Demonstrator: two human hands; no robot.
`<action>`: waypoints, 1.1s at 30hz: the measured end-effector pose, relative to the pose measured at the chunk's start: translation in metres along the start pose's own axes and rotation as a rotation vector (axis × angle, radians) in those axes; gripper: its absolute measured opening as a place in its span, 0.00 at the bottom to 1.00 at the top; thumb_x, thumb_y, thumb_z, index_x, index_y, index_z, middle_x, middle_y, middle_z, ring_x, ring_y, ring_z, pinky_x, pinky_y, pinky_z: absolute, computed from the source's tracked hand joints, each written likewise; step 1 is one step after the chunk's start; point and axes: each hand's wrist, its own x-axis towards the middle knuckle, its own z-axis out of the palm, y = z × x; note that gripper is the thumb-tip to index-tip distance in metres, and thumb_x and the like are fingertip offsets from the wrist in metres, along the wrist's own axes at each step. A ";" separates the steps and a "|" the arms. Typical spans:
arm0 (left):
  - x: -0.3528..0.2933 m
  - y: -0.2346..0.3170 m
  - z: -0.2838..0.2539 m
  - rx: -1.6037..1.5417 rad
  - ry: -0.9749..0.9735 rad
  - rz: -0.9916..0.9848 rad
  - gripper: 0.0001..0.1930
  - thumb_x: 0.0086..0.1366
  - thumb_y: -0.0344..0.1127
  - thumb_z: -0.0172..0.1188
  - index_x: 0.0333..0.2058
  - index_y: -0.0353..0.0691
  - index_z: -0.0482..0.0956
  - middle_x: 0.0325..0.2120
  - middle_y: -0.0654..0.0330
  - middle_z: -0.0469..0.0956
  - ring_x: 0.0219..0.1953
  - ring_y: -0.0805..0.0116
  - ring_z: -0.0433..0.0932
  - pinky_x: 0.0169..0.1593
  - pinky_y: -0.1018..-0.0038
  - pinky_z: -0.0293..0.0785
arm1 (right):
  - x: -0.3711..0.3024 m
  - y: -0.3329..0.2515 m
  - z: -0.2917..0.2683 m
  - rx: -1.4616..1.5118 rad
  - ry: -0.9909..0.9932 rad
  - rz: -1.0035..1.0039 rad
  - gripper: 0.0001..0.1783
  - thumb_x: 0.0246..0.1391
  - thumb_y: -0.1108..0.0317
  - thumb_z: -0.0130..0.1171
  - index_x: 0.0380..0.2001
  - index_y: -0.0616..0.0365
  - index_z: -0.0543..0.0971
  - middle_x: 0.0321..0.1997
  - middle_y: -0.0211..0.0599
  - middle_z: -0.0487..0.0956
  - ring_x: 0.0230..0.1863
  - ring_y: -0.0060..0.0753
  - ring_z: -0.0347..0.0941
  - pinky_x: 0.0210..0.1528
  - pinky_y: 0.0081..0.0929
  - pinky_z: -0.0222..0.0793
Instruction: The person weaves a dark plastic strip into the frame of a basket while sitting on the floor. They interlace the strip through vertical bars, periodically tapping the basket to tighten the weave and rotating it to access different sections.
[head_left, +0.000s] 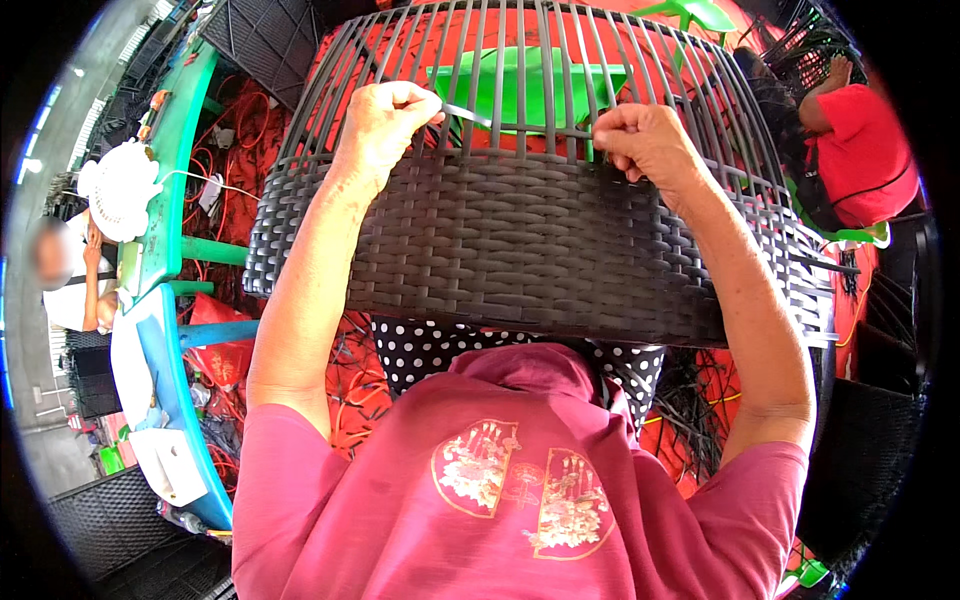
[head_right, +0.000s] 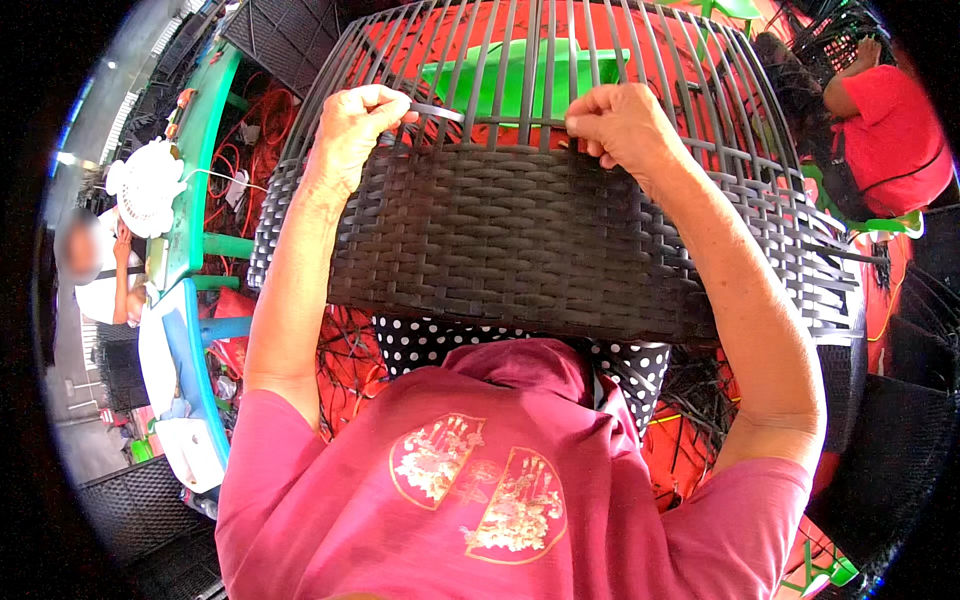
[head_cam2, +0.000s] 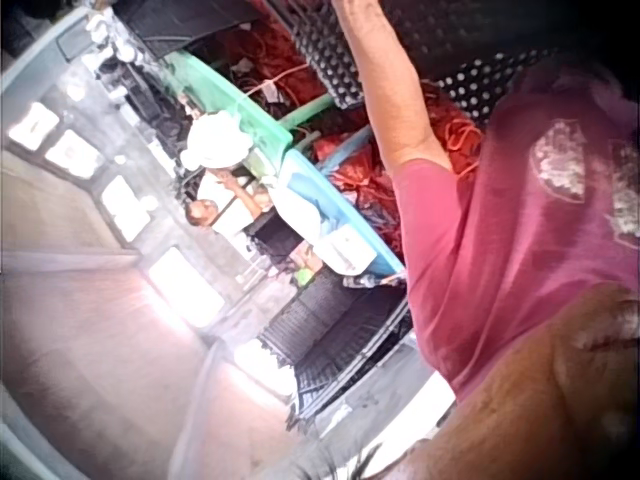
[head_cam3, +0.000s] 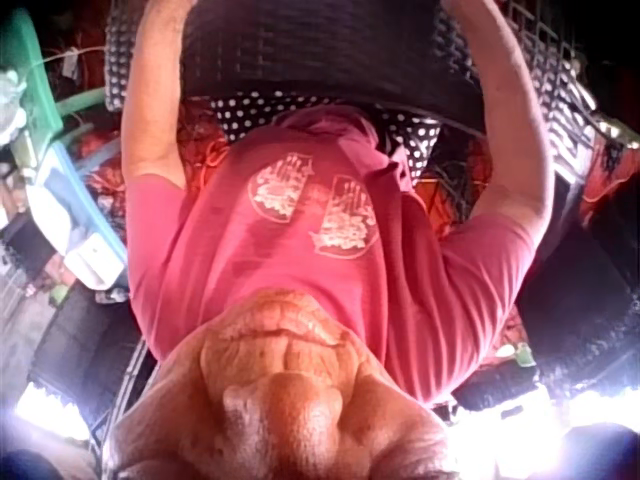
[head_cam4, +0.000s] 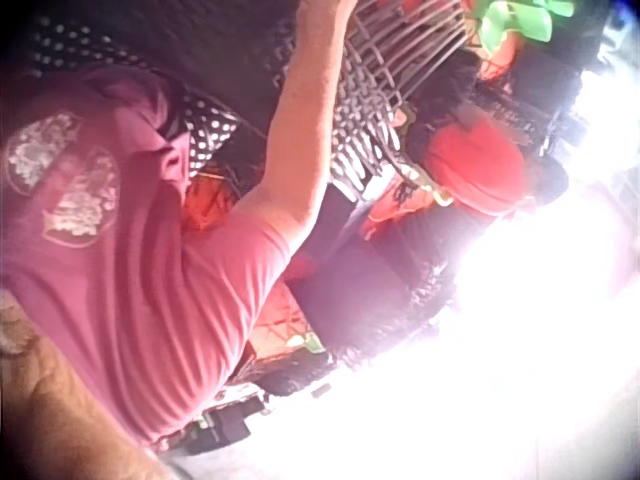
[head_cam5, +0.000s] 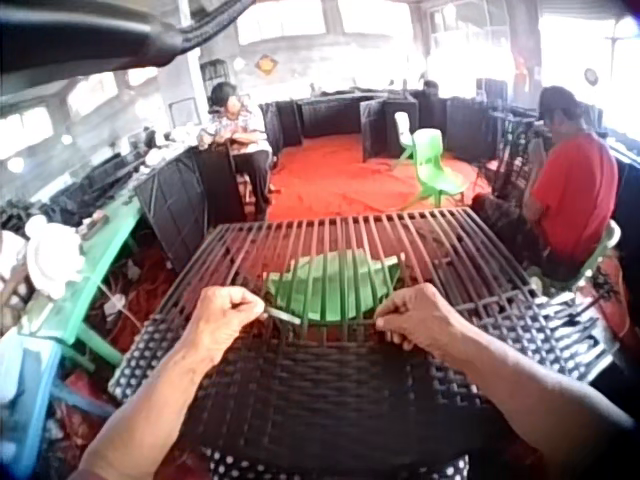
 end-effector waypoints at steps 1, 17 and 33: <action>0.000 0.002 0.000 -0.026 -0.023 -0.040 0.05 0.57 0.29 0.61 0.32 0.34 0.80 0.27 0.66 0.79 0.30 0.81 0.73 0.38 0.83 0.67 | -0.001 -0.006 0.002 -0.036 0.019 -0.017 0.11 0.51 0.67 0.57 0.33 0.65 0.79 0.22 0.31 0.76 0.21 0.16 0.69 0.20 0.18 0.65; -0.015 0.020 -0.003 -0.186 0.067 -0.054 0.04 0.61 0.31 0.56 0.29 0.37 0.74 0.23 0.60 0.77 0.18 0.75 0.75 0.20 0.82 0.69 | 0.038 -0.037 0.088 0.211 -0.146 -0.125 0.10 0.51 0.72 0.57 0.38 0.63 0.78 0.28 0.37 0.78 0.27 0.27 0.75 0.30 0.26 0.74; -0.017 -0.009 -0.018 -0.223 0.100 -0.264 0.04 0.57 0.29 0.59 0.27 0.38 0.74 0.21 0.59 0.77 0.18 0.77 0.74 0.18 0.83 0.67 | -0.054 -0.020 0.031 -0.863 -0.197 -0.695 0.37 0.49 0.47 0.54 0.54 0.65 0.65 0.61 0.53 0.60 0.64 0.53 0.52 0.62 0.50 0.48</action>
